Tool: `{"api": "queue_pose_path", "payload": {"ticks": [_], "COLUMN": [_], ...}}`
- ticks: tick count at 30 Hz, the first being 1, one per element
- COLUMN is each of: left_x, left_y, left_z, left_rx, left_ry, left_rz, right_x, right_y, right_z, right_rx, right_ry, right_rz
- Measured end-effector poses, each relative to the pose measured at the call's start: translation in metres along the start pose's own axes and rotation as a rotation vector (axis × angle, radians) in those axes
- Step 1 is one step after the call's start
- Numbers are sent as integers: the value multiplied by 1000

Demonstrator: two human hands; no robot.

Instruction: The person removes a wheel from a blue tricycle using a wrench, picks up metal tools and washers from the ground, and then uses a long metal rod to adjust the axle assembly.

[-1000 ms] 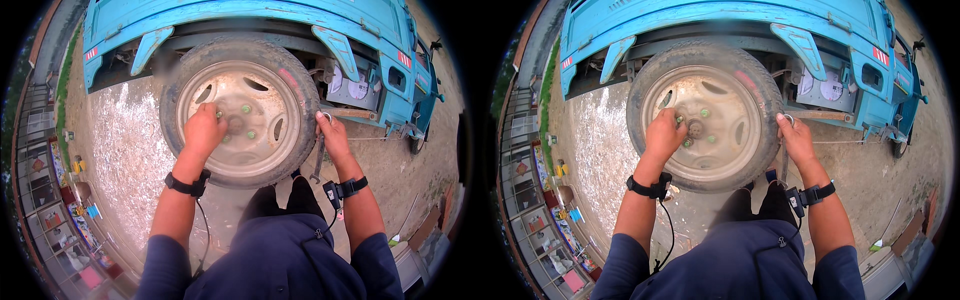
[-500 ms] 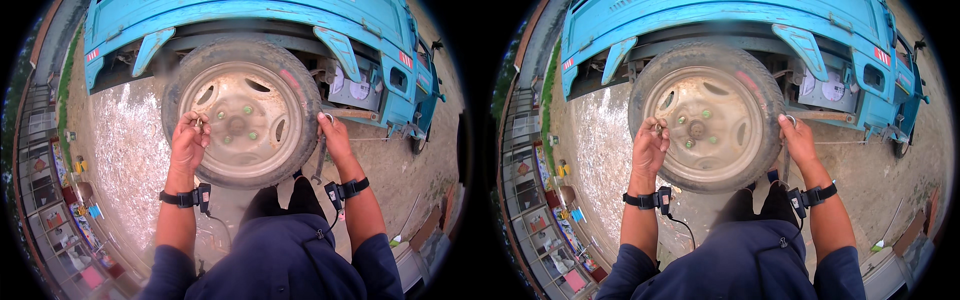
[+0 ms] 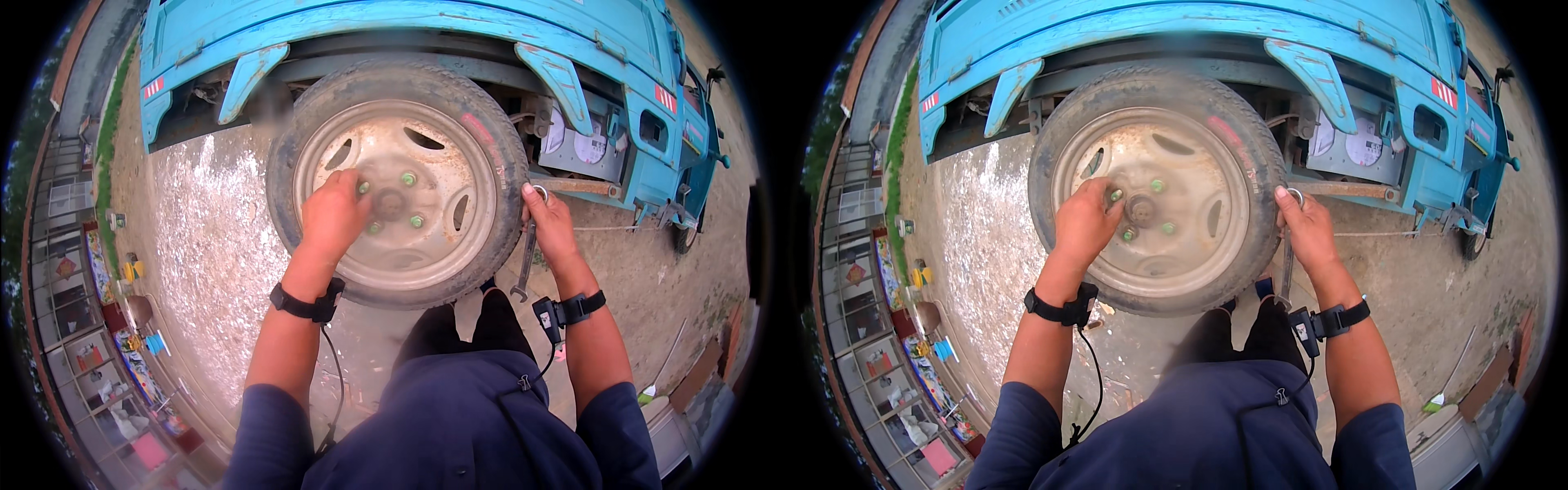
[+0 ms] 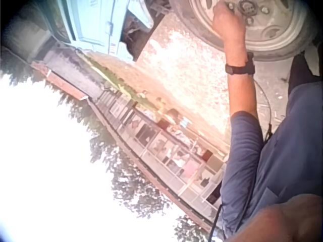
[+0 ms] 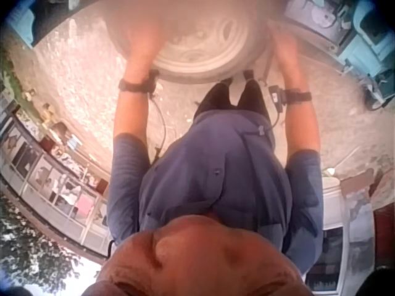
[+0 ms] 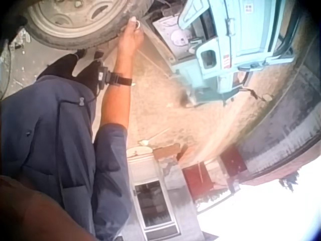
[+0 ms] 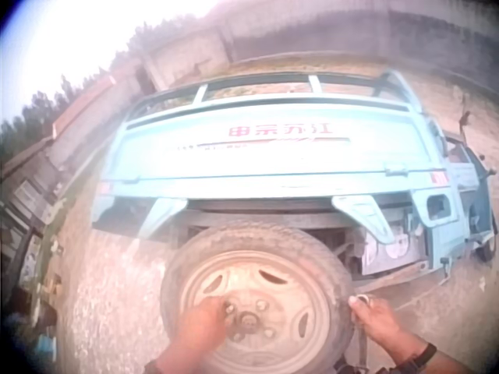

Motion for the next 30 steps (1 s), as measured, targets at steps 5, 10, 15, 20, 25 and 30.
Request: {"api": "queue_pose_path", "payload": {"ticks": [5,10,15,20,25,30], "left_x": [1,0,-3,-5,-2,2], "left_y": [-3,-5,-8,-12,-17,-13], "left_z": [2,5,4,5,5,4], "left_rx": [1,0,3,-5,-22,26], "left_ry": [-20,-63,-60,-119,-173,-75], "left_rz": [-3,-35,-26,-51,-107,-122], "right_x": [0,0,0,1,0,0], "right_y": [1,1,0,0,0,0], "right_z": [-3,-1,0,1,2,0], "right_rx": [1,-6,-6,-11,-13,-7], "right_ry": [10,2,-12,-17,-46,-50], "right_rz": [-3,-1,-2,0,2,-8]}}
Point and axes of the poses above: each hand's wrist, its own y-axis away from the middle knuckle, its own x-axis out of the back of the hand, z = x × y, the point moved 2 cm from there along -y, towards the middle knuckle, and after that the axes turned 5 degrees about y, right-handed, at the moved point
